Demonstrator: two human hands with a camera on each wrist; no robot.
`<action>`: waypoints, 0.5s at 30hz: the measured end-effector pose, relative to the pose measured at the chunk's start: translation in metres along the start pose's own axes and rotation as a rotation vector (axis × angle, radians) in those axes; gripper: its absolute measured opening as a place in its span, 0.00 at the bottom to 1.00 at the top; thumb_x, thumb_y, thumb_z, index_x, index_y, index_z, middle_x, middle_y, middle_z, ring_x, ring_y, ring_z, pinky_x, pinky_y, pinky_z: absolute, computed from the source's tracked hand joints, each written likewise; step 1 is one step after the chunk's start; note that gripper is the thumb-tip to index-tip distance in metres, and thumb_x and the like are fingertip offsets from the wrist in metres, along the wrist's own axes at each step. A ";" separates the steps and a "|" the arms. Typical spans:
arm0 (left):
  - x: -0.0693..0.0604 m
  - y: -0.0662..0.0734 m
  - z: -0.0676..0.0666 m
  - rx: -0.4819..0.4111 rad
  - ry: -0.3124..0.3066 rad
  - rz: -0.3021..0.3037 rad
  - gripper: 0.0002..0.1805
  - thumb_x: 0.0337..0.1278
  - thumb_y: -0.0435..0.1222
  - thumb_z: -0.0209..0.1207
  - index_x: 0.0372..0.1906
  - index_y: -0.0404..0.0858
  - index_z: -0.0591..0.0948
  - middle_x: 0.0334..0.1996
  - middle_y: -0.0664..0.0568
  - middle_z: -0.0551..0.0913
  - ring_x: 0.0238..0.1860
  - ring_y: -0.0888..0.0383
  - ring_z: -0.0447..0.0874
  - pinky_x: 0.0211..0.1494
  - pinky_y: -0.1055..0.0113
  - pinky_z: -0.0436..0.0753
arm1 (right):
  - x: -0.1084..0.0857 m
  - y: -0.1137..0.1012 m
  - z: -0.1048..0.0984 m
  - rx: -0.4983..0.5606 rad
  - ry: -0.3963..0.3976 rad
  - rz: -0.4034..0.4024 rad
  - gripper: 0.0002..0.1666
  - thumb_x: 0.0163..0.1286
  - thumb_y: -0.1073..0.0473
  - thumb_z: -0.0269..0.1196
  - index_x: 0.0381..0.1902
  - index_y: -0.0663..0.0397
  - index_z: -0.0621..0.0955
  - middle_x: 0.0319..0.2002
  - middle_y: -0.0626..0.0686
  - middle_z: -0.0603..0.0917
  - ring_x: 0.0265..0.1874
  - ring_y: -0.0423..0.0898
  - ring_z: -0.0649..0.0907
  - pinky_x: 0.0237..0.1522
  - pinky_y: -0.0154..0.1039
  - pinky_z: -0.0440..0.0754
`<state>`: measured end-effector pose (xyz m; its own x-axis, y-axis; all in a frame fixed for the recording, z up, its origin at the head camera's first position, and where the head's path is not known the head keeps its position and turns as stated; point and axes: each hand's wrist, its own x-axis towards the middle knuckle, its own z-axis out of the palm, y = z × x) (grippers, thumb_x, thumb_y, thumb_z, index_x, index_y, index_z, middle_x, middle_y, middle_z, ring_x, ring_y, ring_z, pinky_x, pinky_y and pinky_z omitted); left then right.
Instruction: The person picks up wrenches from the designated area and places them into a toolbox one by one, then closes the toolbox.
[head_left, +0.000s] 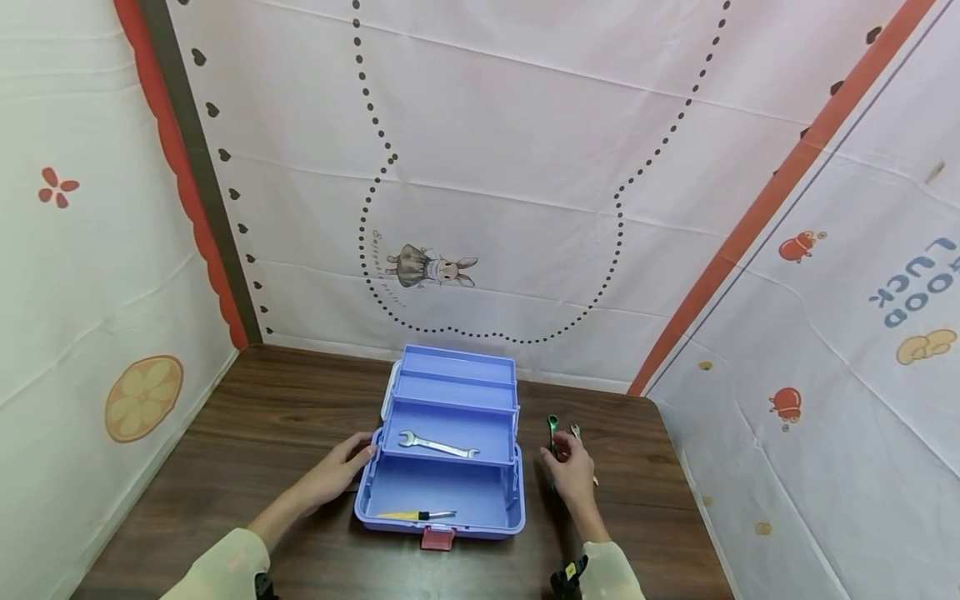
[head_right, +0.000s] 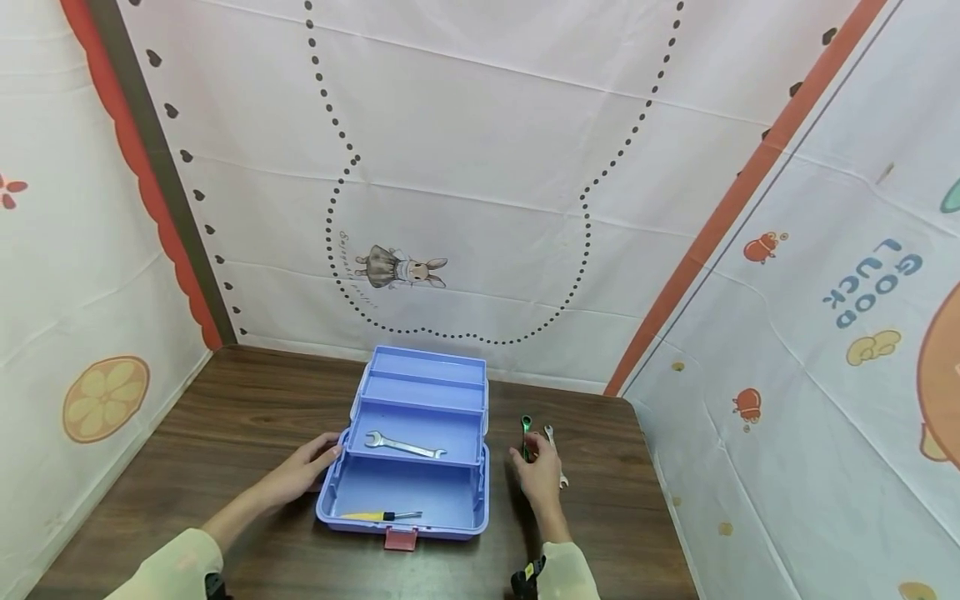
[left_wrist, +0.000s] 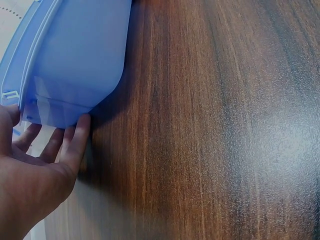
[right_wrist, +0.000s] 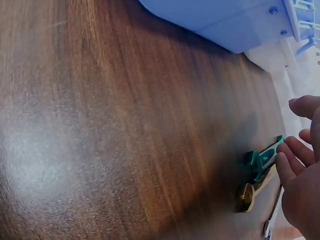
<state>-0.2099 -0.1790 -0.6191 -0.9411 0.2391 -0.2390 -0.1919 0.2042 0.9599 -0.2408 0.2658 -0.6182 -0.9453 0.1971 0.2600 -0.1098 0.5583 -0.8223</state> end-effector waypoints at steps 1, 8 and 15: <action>0.001 0.000 0.000 0.007 -0.003 0.005 0.32 0.85 0.49 0.52 0.78 0.33 0.65 0.71 0.30 0.69 0.63 0.39 0.80 0.54 0.52 0.90 | 0.000 0.001 0.000 -0.006 -0.001 0.003 0.24 0.63 0.70 0.76 0.55 0.73 0.82 0.51 0.70 0.87 0.51 0.64 0.88 0.54 0.57 0.87; 0.000 0.001 0.001 -0.003 0.003 -0.003 0.31 0.85 0.48 0.52 0.78 0.34 0.66 0.71 0.31 0.70 0.63 0.40 0.80 0.55 0.53 0.90 | 0.000 0.005 0.002 -0.077 0.000 0.015 0.28 0.62 0.69 0.77 0.57 0.73 0.81 0.52 0.69 0.87 0.51 0.64 0.87 0.55 0.57 0.87; -0.001 0.000 0.000 -0.007 -0.003 0.007 0.31 0.85 0.47 0.52 0.78 0.32 0.65 0.71 0.30 0.70 0.63 0.39 0.80 0.54 0.50 0.90 | 0.004 0.003 0.003 -0.150 -0.023 0.029 0.29 0.61 0.68 0.77 0.58 0.73 0.82 0.52 0.69 0.87 0.49 0.63 0.87 0.54 0.57 0.87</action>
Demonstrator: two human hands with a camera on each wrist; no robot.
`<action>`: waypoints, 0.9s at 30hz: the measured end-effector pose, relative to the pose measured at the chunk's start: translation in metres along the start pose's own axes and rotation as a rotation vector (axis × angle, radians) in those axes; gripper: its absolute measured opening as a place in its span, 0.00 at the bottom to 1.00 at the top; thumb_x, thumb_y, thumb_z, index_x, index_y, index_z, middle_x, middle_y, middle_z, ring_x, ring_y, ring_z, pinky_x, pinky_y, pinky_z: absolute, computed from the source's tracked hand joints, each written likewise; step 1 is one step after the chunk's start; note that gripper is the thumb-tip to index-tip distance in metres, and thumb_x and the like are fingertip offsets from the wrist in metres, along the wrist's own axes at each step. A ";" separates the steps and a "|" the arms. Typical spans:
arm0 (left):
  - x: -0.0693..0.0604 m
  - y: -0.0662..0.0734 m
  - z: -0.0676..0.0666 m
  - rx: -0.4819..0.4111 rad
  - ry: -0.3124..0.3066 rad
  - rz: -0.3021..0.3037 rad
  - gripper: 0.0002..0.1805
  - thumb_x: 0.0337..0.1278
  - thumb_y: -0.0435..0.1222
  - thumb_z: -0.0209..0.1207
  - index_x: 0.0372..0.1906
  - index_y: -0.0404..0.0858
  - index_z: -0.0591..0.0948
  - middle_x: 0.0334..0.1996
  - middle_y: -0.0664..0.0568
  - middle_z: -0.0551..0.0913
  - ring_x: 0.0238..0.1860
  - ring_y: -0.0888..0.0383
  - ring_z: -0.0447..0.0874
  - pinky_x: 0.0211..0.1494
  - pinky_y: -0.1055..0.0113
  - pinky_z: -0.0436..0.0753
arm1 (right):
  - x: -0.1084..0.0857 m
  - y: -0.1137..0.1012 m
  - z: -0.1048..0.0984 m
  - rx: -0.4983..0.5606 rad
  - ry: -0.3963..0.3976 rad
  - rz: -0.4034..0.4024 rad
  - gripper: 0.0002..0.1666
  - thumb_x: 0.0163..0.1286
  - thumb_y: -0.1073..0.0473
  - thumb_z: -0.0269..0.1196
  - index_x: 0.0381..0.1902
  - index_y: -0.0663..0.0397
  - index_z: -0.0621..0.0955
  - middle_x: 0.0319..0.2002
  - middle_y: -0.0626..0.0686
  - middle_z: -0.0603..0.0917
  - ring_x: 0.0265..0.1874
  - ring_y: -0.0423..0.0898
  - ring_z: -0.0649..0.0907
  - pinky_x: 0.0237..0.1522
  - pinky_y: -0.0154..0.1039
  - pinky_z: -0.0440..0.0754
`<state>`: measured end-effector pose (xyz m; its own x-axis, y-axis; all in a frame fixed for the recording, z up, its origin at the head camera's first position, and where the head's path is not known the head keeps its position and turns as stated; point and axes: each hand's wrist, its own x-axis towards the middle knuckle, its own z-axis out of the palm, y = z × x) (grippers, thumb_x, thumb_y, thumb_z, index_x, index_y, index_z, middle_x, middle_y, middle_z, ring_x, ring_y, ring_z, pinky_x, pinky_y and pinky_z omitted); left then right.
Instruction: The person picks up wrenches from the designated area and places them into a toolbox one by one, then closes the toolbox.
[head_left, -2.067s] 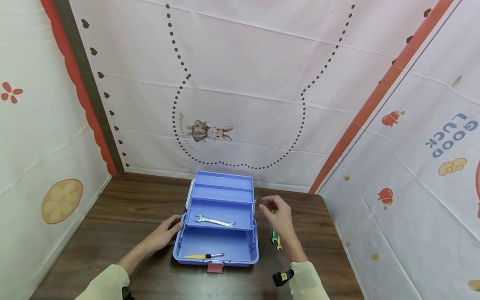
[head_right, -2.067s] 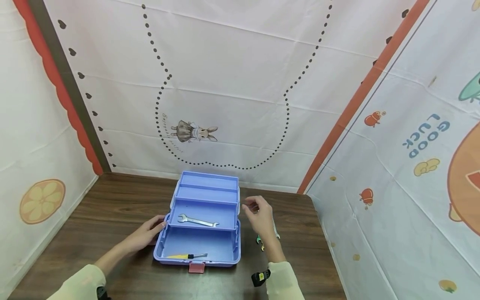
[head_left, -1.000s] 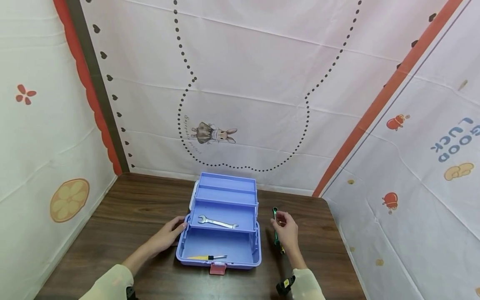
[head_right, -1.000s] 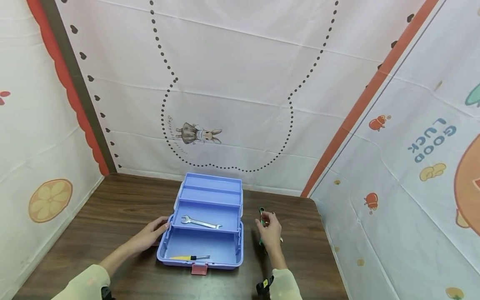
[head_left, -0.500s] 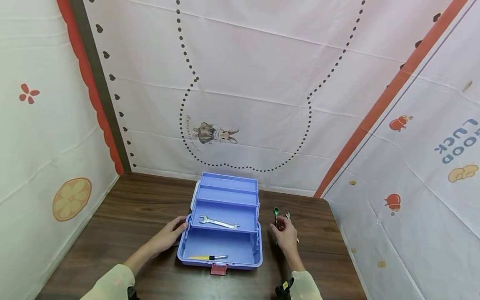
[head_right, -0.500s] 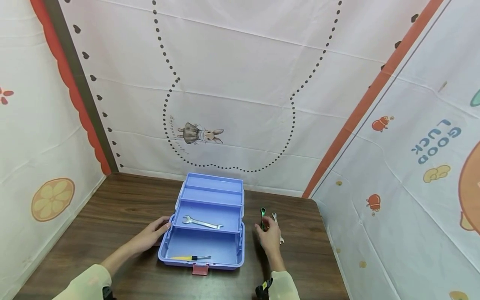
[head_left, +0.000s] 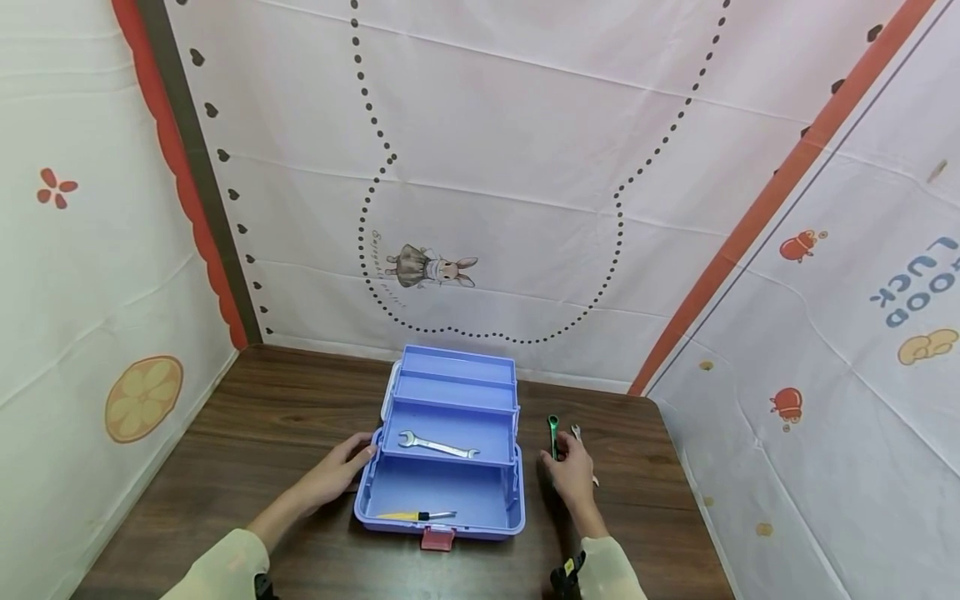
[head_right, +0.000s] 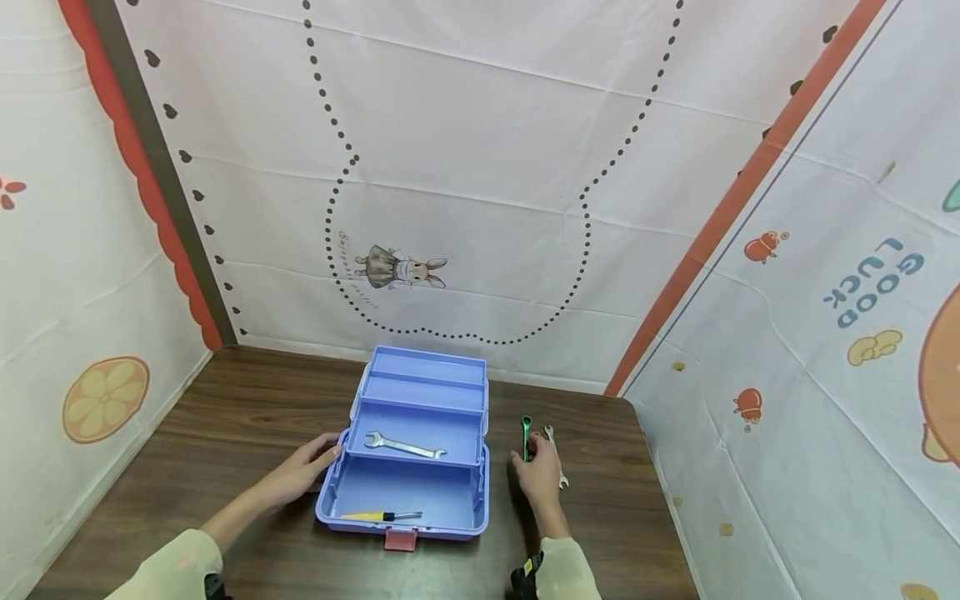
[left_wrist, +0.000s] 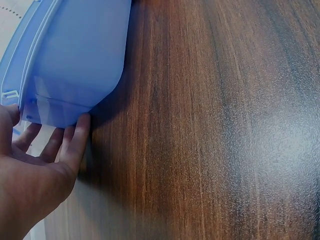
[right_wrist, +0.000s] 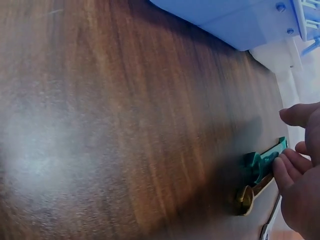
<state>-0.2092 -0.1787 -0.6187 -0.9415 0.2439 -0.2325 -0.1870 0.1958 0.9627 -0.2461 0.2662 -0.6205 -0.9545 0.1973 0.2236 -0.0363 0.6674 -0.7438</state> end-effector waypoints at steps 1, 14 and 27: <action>0.000 0.000 0.000 0.000 0.001 0.001 0.31 0.85 0.46 0.52 0.78 0.31 0.65 0.71 0.30 0.70 0.63 0.39 0.80 0.54 0.50 0.90 | 0.001 0.000 0.000 -0.012 -0.006 -0.002 0.28 0.61 0.68 0.77 0.58 0.73 0.82 0.51 0.68 0.87 0.49 0.63 0.87 0.54 0.57 0.87; 0.001 -0.001 0.001 0.008 0.011 -0.008 0.31 0.85 0.48 0.52 0.78 0.33 0.66 0.70 0.31 0.71 0.63 0.39 0.81 0.54 0.51 0.90 | 0.004 -0.005 0.013 -0.109 -0.027 -0.093 0.27 0.55 0.71 0.76 0.53 0.73 0.83 0.42 0.63 0.84 0.41 0.59 0.85 0.48 0.56 0.85; 0.000 -0.003 0.000 -0.003 0.007 -0.014 0.34 0.84 0.51 0.52 0.78 0.34 0.65 0.72 0.32 0.69 0.65 0.38 0.79 0.55 0.51 0.89 | 0.012 -0.008 0.019 -0.171 -0.028 -0.067 0.13 0.51 0.73 0.72 0.37 0.66 0.86 0.31 0.55 0.84 0.32 0.52 0.83 0.39 0.51 0.83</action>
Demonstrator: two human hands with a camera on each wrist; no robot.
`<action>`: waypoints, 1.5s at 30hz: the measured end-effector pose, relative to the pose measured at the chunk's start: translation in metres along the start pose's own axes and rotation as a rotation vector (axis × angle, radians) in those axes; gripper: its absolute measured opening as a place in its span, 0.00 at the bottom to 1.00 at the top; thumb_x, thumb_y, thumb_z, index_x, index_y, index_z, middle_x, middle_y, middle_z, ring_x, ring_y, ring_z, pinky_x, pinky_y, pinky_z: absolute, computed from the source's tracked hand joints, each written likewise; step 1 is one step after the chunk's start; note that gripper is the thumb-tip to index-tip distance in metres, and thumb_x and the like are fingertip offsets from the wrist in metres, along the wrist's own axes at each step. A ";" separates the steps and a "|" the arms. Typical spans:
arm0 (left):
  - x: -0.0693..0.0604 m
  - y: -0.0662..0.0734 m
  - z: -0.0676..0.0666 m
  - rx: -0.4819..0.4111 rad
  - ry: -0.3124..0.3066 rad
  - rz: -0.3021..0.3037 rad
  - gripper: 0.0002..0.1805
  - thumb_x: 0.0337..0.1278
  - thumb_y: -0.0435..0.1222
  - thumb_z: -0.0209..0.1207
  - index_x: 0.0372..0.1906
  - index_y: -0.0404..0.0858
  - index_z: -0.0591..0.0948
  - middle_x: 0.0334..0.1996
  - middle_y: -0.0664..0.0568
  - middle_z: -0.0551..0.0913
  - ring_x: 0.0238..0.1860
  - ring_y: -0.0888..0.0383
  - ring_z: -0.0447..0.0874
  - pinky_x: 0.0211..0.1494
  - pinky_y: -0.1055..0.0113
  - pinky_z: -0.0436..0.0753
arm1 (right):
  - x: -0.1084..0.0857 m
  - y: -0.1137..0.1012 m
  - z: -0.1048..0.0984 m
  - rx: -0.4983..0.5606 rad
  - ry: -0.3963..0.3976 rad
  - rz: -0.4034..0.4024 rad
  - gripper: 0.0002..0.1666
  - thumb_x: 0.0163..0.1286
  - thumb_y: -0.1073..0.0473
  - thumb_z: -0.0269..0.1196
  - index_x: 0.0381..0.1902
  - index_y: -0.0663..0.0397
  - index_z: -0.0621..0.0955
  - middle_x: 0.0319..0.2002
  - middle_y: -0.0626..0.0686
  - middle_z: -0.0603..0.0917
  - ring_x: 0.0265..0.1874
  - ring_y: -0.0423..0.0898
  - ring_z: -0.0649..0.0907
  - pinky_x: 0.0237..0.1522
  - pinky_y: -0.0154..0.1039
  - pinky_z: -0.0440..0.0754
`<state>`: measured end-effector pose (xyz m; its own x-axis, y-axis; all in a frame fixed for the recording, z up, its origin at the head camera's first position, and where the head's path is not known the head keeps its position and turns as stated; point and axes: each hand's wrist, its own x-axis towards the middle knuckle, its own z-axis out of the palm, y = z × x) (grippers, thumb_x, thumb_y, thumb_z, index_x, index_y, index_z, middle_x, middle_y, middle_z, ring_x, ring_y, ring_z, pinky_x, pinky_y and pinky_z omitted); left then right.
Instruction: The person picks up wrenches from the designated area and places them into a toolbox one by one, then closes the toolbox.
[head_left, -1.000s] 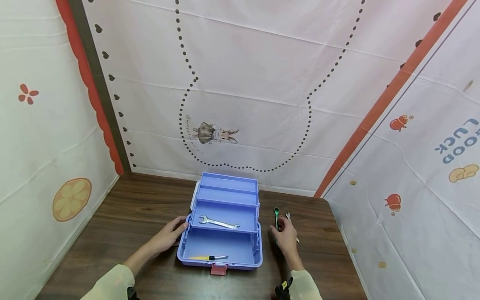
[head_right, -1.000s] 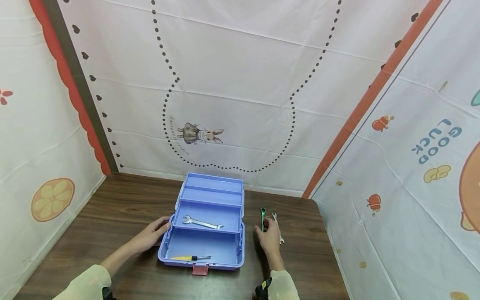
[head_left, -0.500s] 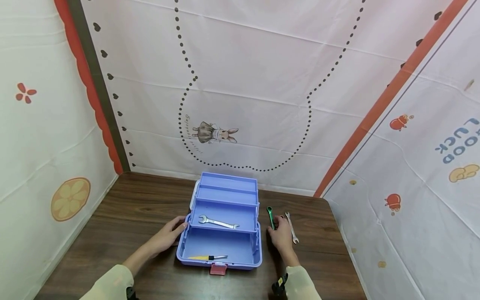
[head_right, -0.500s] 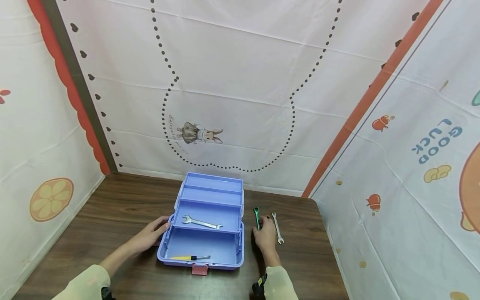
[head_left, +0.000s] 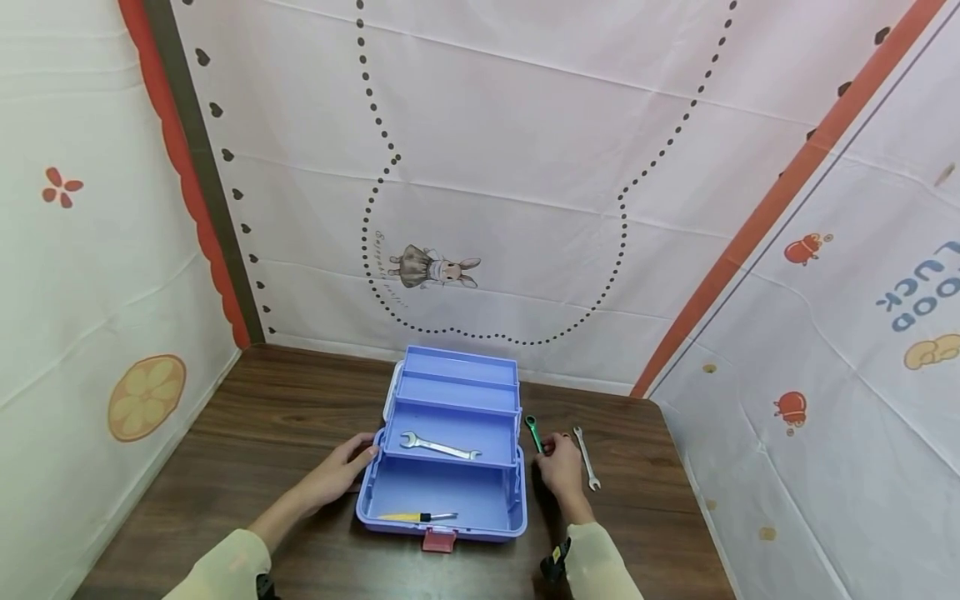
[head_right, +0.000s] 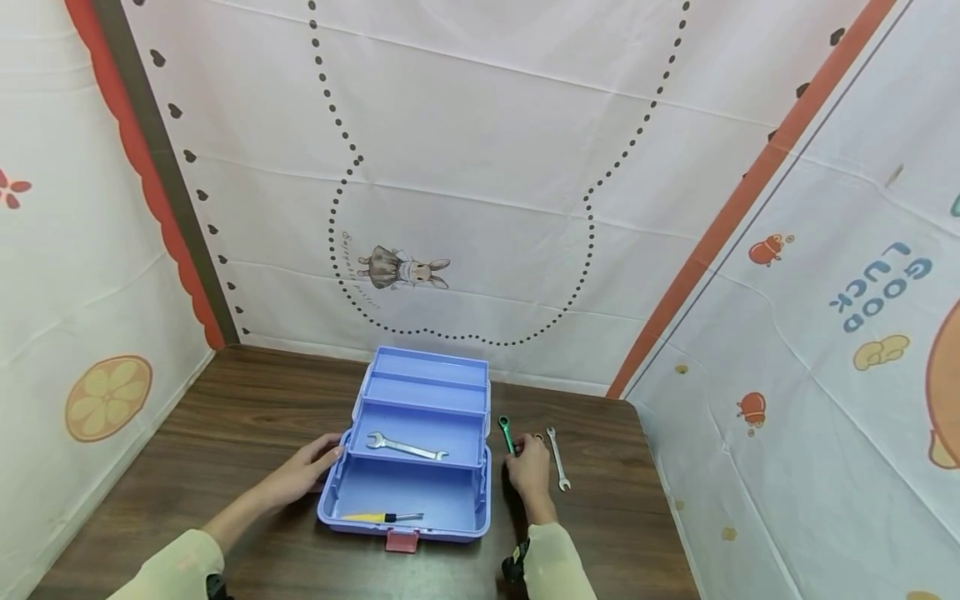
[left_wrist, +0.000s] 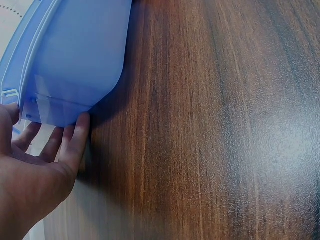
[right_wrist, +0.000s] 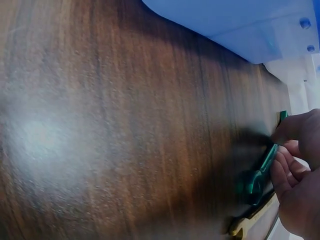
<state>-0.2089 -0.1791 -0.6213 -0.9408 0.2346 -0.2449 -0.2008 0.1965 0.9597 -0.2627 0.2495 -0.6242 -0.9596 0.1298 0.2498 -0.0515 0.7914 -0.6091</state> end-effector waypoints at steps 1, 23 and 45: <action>0.000 0.000 0.000 -0.005 -0.003 0.002 0.34 0.84 0.51 0.52 0.78 0.33 0.65 0.72 0.32 0.69 0.65 0.38 0.79 0.55 0.51 0.89 | 0.000 0.000 -0.001 -0.004 -0.009 0.003 0.13 0.51 0.73 0.72 0.37 0.65 0.86 0.30 0.54 0.84 0.32 0.51 0.83 0.38 0.51 0.83; 0.002 0.001 0.000 0.011 0.006 -0.005 0.35 0.82 0.53 0.54 0.78 0.34 0.67 0.71 0.35 0.71 0.65 0.41 0.78 0.54 0.51 0.90 | 0.003 0.000 -0.001 -0.016 -0.061 0.069 0.12 0.52 0.70 0.73 0.36 0.64 0.84 0.31 0.55 0.82 0.32 0.51 0.80 0.38 0.50 0.81; 0.000 0.002 -0.001 0.005 -0.002 -0.010 0.32 0.83 0.51 0.53 0.78 0.35 0.67 0.71 0.34 0.71 0.64 0.41 0.79 0.54 0.50 0.90 | 0.003 0.004 -0.004 0.029 -0.109 0.054 0.13 0.58 0.71 0.72 0.42 0.64 0.84 0.35 0.55 0.84 0.35 0.48 0.82 0.42 0.48 0.83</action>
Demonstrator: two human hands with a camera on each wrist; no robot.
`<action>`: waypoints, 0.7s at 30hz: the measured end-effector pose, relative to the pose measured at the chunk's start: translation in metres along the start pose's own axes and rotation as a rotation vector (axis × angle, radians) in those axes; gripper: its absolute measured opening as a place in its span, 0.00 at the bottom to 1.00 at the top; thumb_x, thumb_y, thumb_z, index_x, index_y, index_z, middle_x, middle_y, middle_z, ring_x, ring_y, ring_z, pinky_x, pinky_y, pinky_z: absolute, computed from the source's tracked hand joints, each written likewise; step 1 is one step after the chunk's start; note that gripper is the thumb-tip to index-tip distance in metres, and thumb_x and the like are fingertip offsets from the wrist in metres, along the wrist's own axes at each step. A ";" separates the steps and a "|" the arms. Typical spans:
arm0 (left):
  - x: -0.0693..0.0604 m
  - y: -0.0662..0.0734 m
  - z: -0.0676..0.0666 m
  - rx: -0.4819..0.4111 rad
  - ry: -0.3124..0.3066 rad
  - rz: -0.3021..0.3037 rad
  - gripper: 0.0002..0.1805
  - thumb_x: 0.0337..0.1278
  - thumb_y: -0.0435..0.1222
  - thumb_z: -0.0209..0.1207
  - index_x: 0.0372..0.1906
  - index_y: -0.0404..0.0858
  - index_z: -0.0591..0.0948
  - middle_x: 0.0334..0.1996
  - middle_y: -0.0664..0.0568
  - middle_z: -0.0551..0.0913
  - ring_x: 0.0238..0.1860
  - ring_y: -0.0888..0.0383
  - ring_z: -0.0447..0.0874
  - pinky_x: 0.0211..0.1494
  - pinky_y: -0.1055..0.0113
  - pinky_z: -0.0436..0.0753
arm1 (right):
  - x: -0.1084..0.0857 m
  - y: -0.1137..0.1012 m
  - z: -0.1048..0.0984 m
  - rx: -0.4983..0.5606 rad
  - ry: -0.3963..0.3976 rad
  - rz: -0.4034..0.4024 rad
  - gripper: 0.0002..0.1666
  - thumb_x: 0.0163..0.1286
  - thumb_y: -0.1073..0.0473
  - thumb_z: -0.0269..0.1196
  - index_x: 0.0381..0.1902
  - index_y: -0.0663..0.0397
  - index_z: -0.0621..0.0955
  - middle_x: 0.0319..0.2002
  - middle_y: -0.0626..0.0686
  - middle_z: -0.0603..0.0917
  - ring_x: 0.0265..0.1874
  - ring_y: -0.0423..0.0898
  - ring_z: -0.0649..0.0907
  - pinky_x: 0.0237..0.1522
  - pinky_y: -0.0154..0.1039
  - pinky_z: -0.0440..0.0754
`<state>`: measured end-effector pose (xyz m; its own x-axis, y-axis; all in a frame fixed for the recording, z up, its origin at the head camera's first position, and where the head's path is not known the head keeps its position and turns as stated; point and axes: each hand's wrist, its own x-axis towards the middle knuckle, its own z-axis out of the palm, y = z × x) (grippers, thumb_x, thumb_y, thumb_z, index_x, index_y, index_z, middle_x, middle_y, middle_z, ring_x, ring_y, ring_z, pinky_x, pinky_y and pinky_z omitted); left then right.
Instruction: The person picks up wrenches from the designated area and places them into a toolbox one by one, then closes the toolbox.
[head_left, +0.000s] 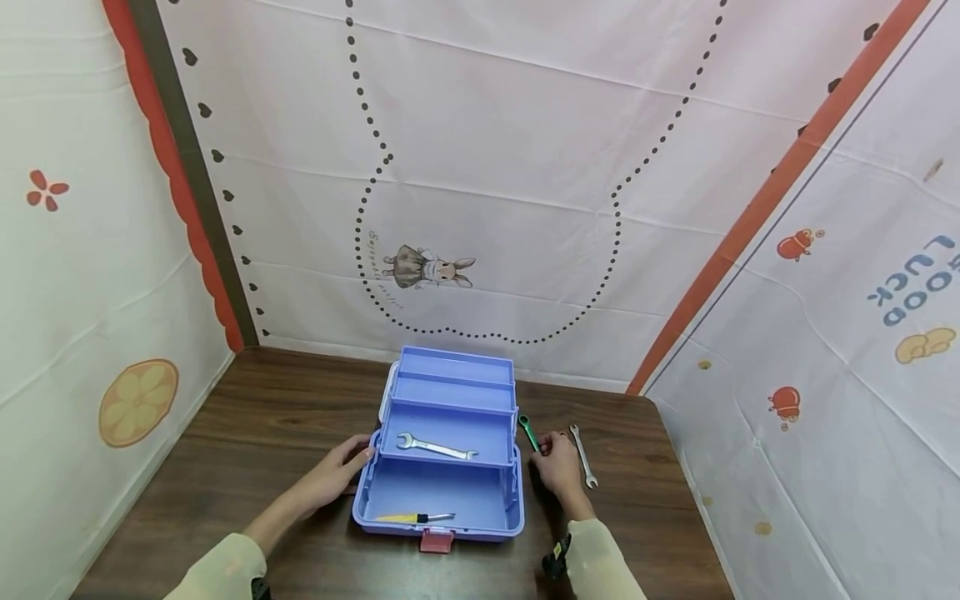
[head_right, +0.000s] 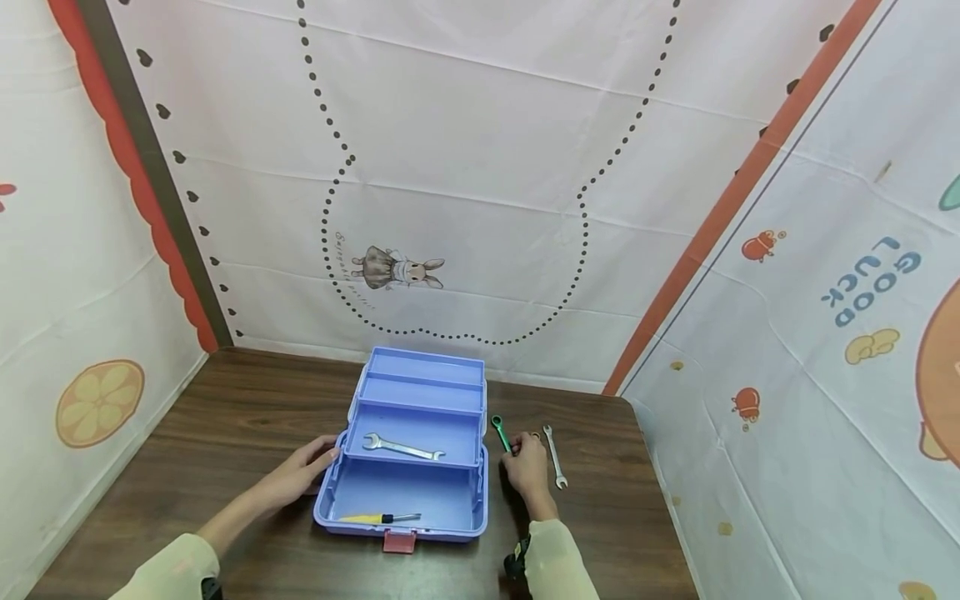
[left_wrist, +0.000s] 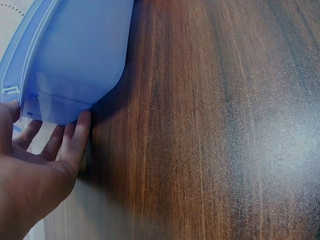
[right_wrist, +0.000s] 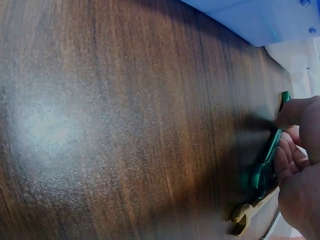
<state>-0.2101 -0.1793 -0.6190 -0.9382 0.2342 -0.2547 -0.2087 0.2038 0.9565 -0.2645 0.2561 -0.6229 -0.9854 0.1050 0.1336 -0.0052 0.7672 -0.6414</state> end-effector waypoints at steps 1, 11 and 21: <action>0.000 0.000 0.000 -0.006 0.004 -0.006 0.32 0.83 0.51 0.53 0.78 0.36 0.67 0.72 0.34 0.71 0.64 0.41 0.79 0.54 0.50 0.90 | 0.001 0.000 0.000 -0.003 0.001 -0.002 0.13 0.58 0.71 0.72 0.42 0.64 0.84 0.35 0.55 0.84 0.35 0.48 0.82 0.42 0.48 0.83; -0.001 -0.002 -0.003 -0.001 -0.001 -0.004 0.34 0.82 0.52 0.54 0.78 0.36 0.67 0.71 0.34 0.71 0.64 0.41 0.79 0.54 0.50 0.90 | 0.000 -0.004 0.000 -0.020 -0.002 -0.018 0.14 0.55 0.71 0.71 0.41 0.66 0.84 0.34 0.55 0.83 0.35 0.49 0.81 0.41 0.48 0.83; -0.001 -0.002 -0.001 -0.009 -0.004 0.005 0.34 0.83 0.52 0.53 0.78 0.35 0.66 0.71 0.35 0.71 0.65 0.40 0.78 0.54 0.50 0.90 | 0.002 -0.003 0.001 -0.070 0.031 -0.040 0.09 0.53 0.71 0.68 0.33 0.62 0.81 0.29 0.53 0.80 0.31 0.52 0.79 0.36 0.51 0.81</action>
<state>-0.2088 -0.1812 -0.6206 -0.9381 0.2392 -0.2504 -0.2066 0.1940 0.9590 -0.2663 0.2531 -0.6209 -0.9790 0.0915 0.1821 -0.0320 0.8133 -0.5810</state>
